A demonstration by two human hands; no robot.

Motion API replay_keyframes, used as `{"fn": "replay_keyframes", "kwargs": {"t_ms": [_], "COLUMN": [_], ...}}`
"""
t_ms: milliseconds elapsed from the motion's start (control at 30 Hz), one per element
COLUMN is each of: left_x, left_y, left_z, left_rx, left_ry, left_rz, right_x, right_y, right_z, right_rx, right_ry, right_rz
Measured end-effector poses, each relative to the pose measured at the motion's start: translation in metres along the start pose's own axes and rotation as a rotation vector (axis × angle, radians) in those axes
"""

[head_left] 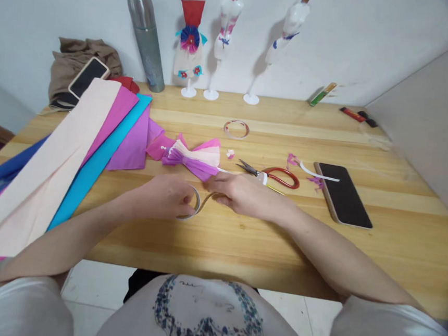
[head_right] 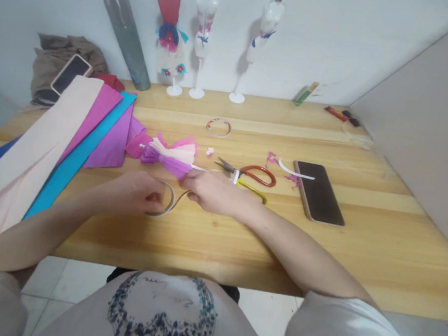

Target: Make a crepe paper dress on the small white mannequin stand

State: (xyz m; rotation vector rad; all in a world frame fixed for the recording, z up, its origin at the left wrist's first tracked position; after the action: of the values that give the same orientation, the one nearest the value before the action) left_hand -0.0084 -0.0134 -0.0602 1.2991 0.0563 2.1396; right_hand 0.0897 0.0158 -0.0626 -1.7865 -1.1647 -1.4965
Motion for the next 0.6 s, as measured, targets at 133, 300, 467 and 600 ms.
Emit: {"fn": "replay_keyframes", "kwargs": {"t_ms": [133, 300, 467, 600], "left_x": [-0.021, -0.036, -0.015, 0.006], "left_y": [0.002, -0.005, 0.014, 0.025], "left_z": [0.015, 0.017, 0.032, 0.037], "left_rx": [-0.084, -0.106, -0.240, -0.265], "left_ry": [-0.159, -0.255, 0.066, 0.346], "left_rz": [-0.033, -0.067, -0.097, -0.174], "right_x": [-0.015, -0.005, 0.014, 0.023], "right_y": [-0.005, 0.004, 0.019, 0.028], "right_z": [-0.007, -0.013, -0.020, -0.012], "right_rx": [-0.010, 0.012, 0.106, 0.083], "right_ry": [0.099, 0.100, -0.087, -0.290], "right_rz": [-0.072, -0.068, -0.084, -0.153]}}
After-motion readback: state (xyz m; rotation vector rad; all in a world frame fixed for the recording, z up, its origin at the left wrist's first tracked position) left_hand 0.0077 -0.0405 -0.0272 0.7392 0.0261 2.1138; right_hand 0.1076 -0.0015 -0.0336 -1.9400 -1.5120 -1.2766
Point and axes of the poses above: each hand's wrist, its own y-axis away from the middle knuckle, its own x-axis out of the back of the hand, z = x × y, the point moved 9 cm from there along -y, towards the middle knuckle, and after that the axes turned 8 degrees about y, right-handed, at the moved point
